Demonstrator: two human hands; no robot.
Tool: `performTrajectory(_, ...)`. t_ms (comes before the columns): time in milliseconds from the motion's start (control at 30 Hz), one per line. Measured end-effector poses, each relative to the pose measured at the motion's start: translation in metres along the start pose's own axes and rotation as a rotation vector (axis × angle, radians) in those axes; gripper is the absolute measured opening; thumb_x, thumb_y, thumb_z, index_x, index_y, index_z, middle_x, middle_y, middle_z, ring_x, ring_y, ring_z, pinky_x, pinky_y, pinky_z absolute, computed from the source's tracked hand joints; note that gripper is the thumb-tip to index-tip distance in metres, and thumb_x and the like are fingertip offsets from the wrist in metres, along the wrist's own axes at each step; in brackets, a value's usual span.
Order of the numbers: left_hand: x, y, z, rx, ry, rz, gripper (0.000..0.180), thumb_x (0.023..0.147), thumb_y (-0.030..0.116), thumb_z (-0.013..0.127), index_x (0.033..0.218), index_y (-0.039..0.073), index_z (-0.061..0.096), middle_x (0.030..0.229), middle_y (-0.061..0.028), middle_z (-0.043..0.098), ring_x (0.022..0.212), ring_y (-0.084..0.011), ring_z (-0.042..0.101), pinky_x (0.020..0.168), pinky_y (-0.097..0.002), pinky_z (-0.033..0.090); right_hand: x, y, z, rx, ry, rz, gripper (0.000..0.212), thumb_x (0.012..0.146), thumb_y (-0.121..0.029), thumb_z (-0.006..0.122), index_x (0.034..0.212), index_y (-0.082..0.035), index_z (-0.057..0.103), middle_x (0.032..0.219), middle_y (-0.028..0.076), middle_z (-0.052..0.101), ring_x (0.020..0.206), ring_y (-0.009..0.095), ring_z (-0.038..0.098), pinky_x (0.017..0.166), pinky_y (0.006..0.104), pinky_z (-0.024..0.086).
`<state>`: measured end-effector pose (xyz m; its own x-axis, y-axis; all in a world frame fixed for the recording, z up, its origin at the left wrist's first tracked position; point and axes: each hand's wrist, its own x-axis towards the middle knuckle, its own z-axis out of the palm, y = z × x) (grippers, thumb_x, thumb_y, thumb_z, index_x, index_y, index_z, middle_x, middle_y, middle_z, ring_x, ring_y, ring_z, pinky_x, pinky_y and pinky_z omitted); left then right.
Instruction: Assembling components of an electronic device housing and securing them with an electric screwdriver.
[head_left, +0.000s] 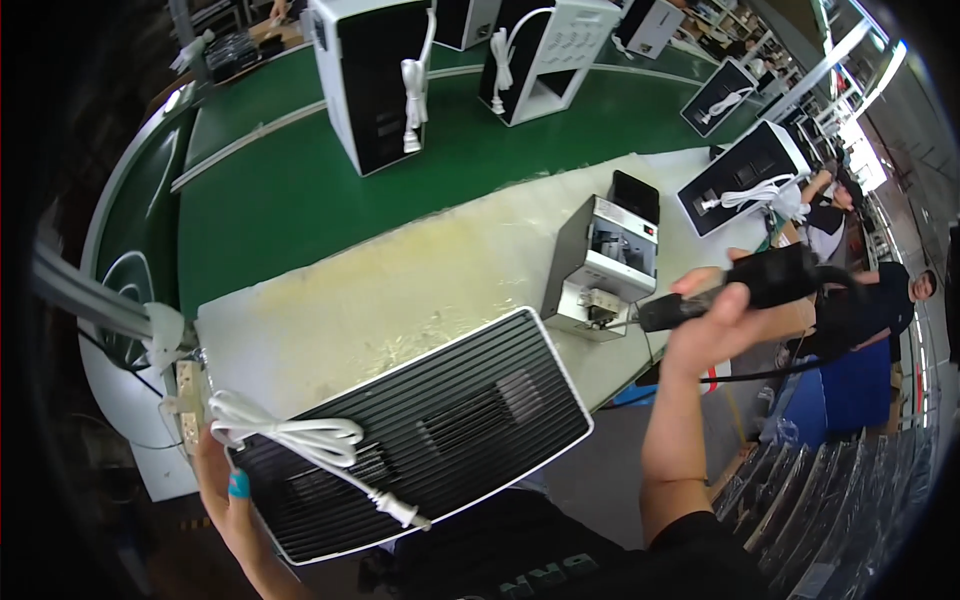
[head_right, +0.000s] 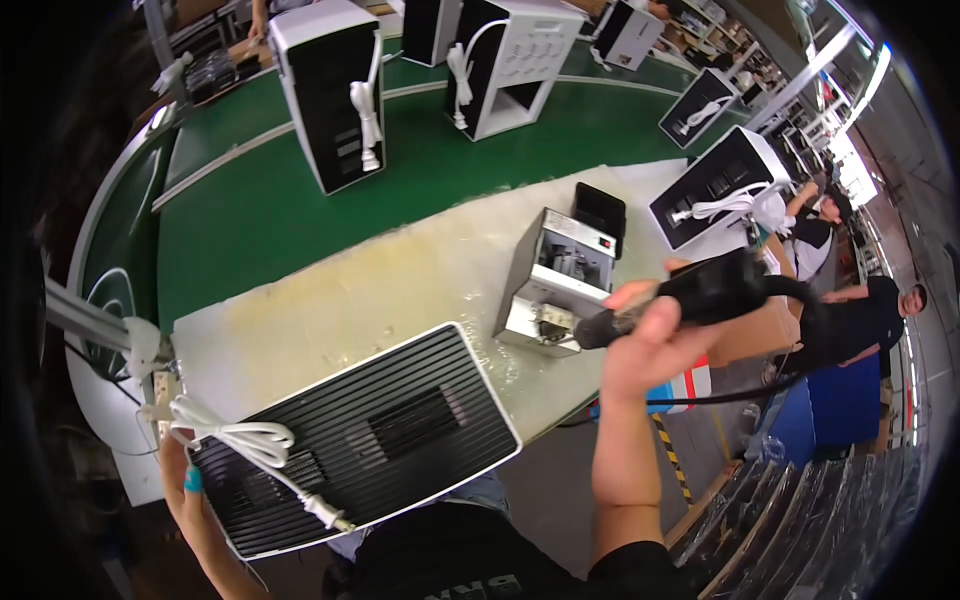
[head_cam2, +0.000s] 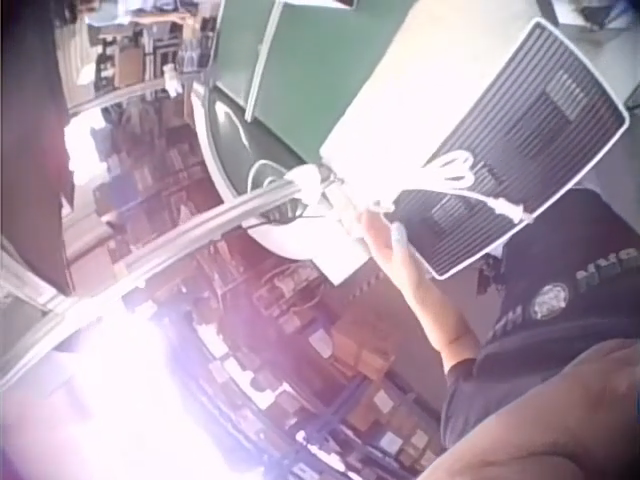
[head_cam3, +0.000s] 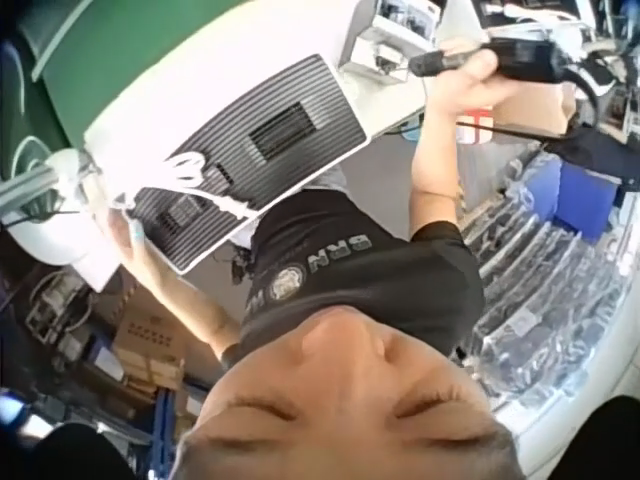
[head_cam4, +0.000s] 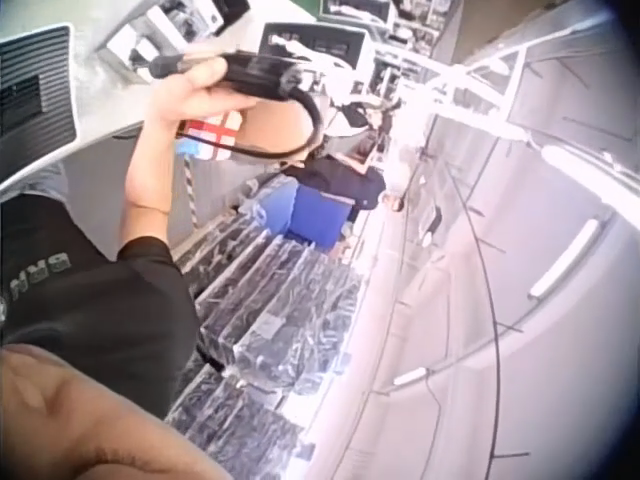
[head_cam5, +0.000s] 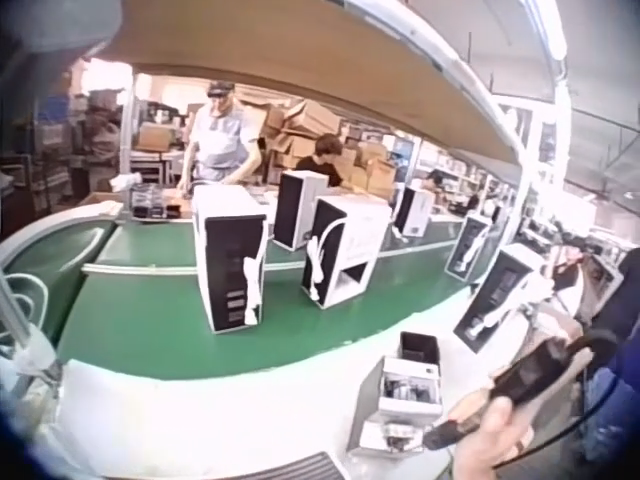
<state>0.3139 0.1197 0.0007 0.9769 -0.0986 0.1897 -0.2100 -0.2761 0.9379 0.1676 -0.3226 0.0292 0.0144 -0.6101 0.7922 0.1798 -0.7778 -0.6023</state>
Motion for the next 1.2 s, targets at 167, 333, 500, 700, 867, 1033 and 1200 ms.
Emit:
performTrajectory(167,0.002,-0.024,0.006,-0.489,-0.223,-0.375,0.067,0.074,0.023,0.070,0.128,-0.008,0.042,0.113,-0.0171,0.060,0.101,-0.0243,0.062,0.090,-0.0339,0.048,-0.033,0.054,-0.007,-0.017,-0.091,-0.093,0.056,0.095,-0.033,0.051,0.130,0.003,0.027,0.116,0.019,0.052,0.056,0.020,0.059,0.052,0.0297,0.047)
performTrajectory(333,-0.024,-0.017,0.014,-0.500,0.023,-0.290,0.060,0.072,0.020,0.065,0.123,-0.006,0.047,0.107,-0.0145,0.060,0.096,-0.0231,0.062,0.088,-0.0330,0.049,-0.037,0.031,0.001,0.060,-0.144,0.048,0.056,0.095,-0.031,0.052,0.132,0.002,0.026,0.119,0.018,0.051,0.056,0.019,0.058,0.053,0.0298,0.048)
performTrajectory(500,-0.037,0.009,0.055,-0.435,0.110,-0.344,0.051,0.073,0.014,0.064,0.121,-0.001,0.051,0.115,-0.0120,0.058,0.107,-0.0214,0.056,0.097,-0.0327,0.040,0.005,-0.054,-0.011,0.246,-0.016,0.343,0.063,0.095,-0.051,0.037,0.125,0.004,0.044,0.115,0.017,0.055,0.087,0.022,0.061,0.071,0.0286,0.052)
performTrajectory(700,-0.038,-0.005,0.050,-0.676,0.040,-0.337,0.045,0.082,0.006,0.066,0.122,0.001,0.047,0.111,-0.0077,0.059,0.099,-0.0148,0.057,0.088,-0.0279,0.045,-0.007,-0.169,0.074,0.870,-0.357,0.166,0.064,0.093,-0.042,0.040,0.129,0.010,0.031,0.112,0.016,0.053,0.059,0.010,0.040,0.052,0.0226,0.033)
performTrajectory(867,-0.037,-0.014,0.053,-0.777,0.012,-0.297,0.040,0.083,0.004,0.068,0.118,0.001,0.049,0.107,-0.0063,0.058,0.095,-0.0124,0.057,0.084,-0.0261,0.046,-0.053,-0.230,0.151,1.067,-0.598,0.169,0.058,0.092,-0.037,0.053,0.130,0.001,0.031,0.131,0.015,0.042,0.057,0.014,0.047,0.046,0.0269,0.041)
performTrajectory(1033,-0.038,-0.028,0.051,-0.777,0.006,-0.263,0.040,0.083,0.003,0.067,0.118,0.002,0.048,0.112,-0.0068,0.053,0.099,-0.0129,0.055,0.086,-0.0265,0.044,-0.099,-0.248,0.187,0.895,-0.785,0.153,0.075,0.093,-0.052,0.050,0.142,-0.005,0.019,0.137,0.012,0.041,0.055,0.017,0.052,0.046,0.0310,0.047)
performTrajectory(1200,-0.035,-0.026,0.051,-0.835,-0.007,-0.250,0.040,0.083,-0.003,0.065,0.119,0.002,0.048,0.114,-0.0071,0.049,0.100,-0.0142,0.054,0.087,-0.0276,0.044,-0.121,-0.247,0.201,0.667,-0.917,0.140,0.084,0.092,-0.063,0.039,0.146,-0.006,0.007,0.127,0.010,0.043,0.050,0.017,0.052,0.049,0.0317,0.051)
